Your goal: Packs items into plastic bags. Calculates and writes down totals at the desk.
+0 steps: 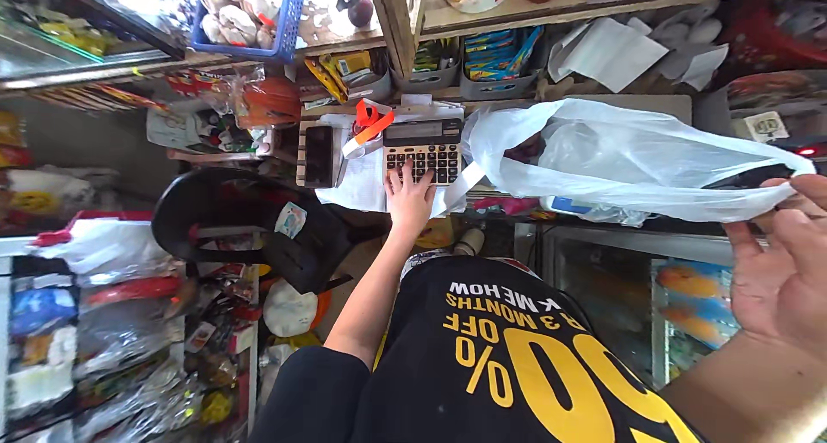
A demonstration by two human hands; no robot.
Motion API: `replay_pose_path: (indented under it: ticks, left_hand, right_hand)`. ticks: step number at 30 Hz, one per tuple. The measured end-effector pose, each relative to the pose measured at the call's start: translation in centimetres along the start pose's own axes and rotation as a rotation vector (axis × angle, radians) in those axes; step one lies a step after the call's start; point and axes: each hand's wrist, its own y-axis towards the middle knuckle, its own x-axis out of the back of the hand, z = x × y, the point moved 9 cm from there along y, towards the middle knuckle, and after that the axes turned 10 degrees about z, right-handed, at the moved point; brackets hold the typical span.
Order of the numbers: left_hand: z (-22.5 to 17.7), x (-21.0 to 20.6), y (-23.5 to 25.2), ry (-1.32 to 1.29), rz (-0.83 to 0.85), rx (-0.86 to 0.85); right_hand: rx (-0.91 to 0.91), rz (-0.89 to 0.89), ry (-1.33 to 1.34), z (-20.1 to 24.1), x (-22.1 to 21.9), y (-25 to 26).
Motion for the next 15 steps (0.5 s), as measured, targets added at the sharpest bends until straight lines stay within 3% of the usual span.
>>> replay_pose_path:
  ticks: [3,7,12,15]
  left_hand:
    - [0.0,-1.3,-0.8,0.042,0.029,0.005]
    - [1.3,0.1,-0.5,-0.073,-0.015,0.051]
    - [5.3,0.5,-0.7,-0.257,-0.066,0.252]
    - [5.0,0.1,-0.1,-0.162,-0.058,0.221]
  right_hand:
    - [0.007,0.017,0.002,0.1,-0.2,0.4]
    - [0.004,0.014,0.005,-0.5,0.5,1.1]
    - [-0.042,-0.131,0.032,-0.7,1.9,1.2]
    - [-0.050,-0.177,0.061,-0.7,2.2,1.2]
